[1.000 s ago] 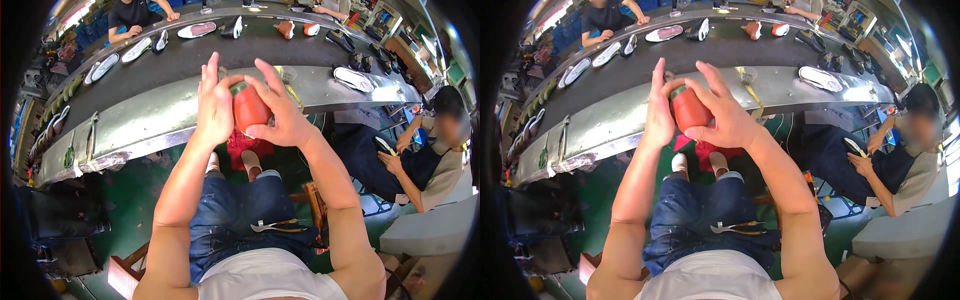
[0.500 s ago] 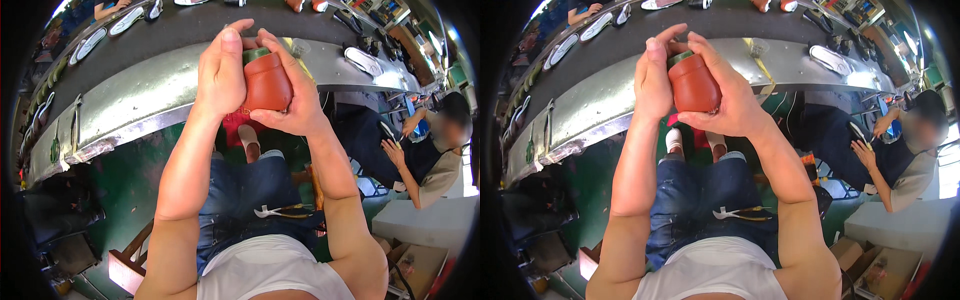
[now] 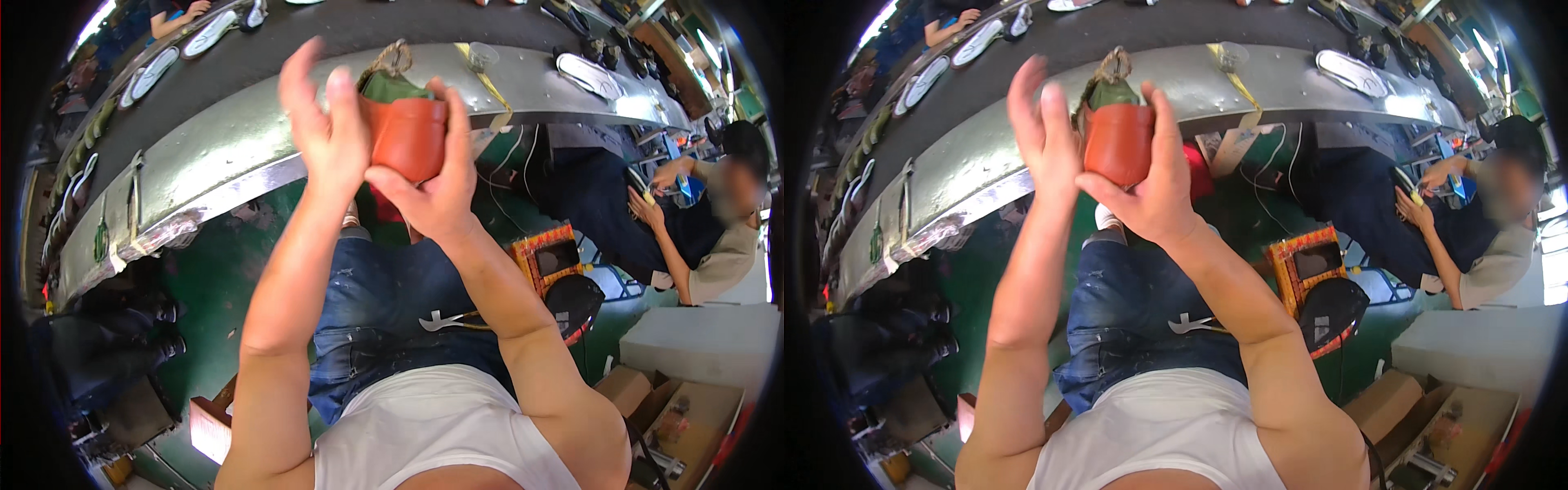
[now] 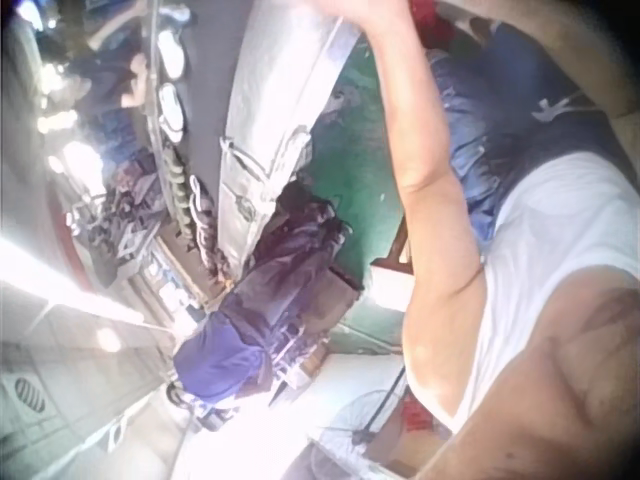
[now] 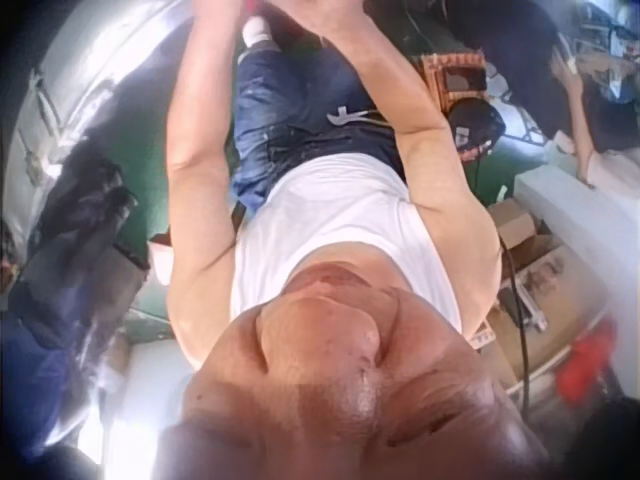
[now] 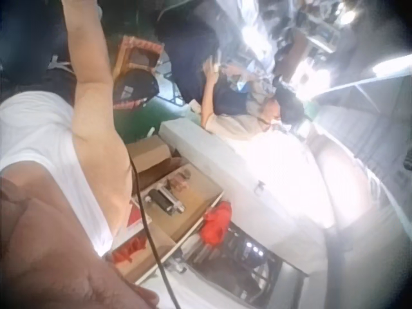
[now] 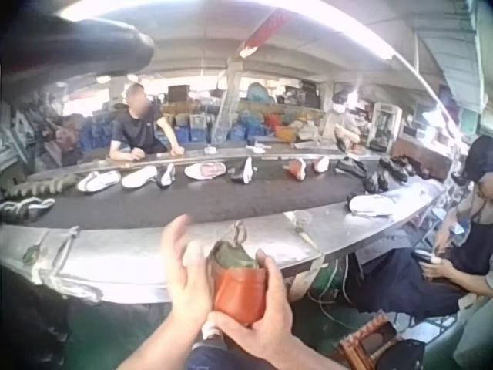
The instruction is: Manually lasting shoes by pulling the upper over the last and trimming excess material using pliers and a knife.
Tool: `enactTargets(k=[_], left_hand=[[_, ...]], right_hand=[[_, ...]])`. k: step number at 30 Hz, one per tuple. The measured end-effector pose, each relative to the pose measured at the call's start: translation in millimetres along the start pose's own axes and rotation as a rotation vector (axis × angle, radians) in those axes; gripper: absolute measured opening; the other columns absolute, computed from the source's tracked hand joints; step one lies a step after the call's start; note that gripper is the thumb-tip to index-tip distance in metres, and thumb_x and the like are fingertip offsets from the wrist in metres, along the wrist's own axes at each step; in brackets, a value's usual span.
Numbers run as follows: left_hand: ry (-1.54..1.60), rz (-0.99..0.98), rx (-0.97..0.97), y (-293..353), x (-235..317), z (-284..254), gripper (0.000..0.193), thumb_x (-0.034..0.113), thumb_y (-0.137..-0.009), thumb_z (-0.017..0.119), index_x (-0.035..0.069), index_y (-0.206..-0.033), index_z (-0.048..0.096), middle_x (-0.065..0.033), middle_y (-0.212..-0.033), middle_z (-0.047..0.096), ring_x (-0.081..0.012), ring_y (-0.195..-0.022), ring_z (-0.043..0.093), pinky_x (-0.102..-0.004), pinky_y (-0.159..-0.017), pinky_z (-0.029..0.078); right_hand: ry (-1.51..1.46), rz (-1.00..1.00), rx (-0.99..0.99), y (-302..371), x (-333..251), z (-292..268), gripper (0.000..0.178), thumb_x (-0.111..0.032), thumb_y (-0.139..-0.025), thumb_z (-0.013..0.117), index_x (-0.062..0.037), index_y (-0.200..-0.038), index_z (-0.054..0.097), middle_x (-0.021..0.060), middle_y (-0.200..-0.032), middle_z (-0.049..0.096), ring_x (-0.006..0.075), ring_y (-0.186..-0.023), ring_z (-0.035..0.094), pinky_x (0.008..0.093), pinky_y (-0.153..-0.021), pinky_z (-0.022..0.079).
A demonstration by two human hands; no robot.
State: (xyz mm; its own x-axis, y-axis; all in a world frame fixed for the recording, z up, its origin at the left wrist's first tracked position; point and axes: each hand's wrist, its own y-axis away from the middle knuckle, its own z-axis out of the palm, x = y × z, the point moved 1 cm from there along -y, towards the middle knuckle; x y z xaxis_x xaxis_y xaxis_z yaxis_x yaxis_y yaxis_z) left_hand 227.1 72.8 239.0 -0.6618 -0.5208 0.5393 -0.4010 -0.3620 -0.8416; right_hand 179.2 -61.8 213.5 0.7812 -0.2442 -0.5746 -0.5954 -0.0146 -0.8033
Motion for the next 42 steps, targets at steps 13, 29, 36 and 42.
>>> enactTargets(k=[13, 29, 36, 42], left_hand=[[1.307, -1.369, -0.255, 79, -5, -59, 0.064, 0.057, -0.1, 0.039, 0.009, -0.142, 0.045, -0.0157, -0.139, 0.054, -0.0338, -0.124, 0.056, -0.0492, -0.103, 0.048], [1.346, -1.364, -0.37, 136, -51, -52, 0.066, 0.05, -0.099, 0.048, 0.01, -0.15, 0.035, -0.0199, -0.146, 0.047, -0.0438, -0.131, 0.048, -0.0548, -0.11, 0.039], [1.235, -1.496, -0.337, 142, -46, -40, 0.068, 0.056, -0.1, 0.04, 0.01, -0.149, 0.037, -0.0205, -0.144, 0.048, -0.0441, -0.128, 0.05, -0.0546, -0.106, 0.043], [1.353, -1.328, -0.282, 82, -50, -43, 0.071, 0.059, -0.099, 0.039, 0.004, -0.144, 0.042, -0.0232, -0.138, 0.053, -0.0443, -0.118, 0.058, -0.0529, -0.097, 0.052]], right_hand=[[0.124, 0.163, -0.748, 79, -6, -48, 0.122, -0.046, -0.069, 0.086, 0.0038, -0.152, 0.011, 0.0286, -0.153, 0.026, 0.0439, -0.142, 0.029, 0.048, -0.116, 0.028], [0.355, 0.433, -0.753, 194, 46, -145, 0.046, -0.03, -0.087, 0.071, -0.0017, -0.121, 0.057, 0.0213, -0.125, 0.057, 0.0396, -0.117, 0.054, 0.0446, -0.101, 0.043], [0.346, 0.388, -0.654, 150, 72, -148, 0.043, -0.027, -0.089, 0.07, -0.0018, -0.121, 0.056, 0.0211, -0.125, 0.058, 0.0394, -0.118, 0.054, 0.0436, -0.102, 0.042], [0.329, 0.271, -0.397, 71, 104, -152, 0.036, -0.022, -0.09, 0.068, 0.0004, -0.117, 0.059, 0.0197, -0.118, 0.061, 0.0372, -0.113, 0.058, 0.0419, -0.098, 0.046]])
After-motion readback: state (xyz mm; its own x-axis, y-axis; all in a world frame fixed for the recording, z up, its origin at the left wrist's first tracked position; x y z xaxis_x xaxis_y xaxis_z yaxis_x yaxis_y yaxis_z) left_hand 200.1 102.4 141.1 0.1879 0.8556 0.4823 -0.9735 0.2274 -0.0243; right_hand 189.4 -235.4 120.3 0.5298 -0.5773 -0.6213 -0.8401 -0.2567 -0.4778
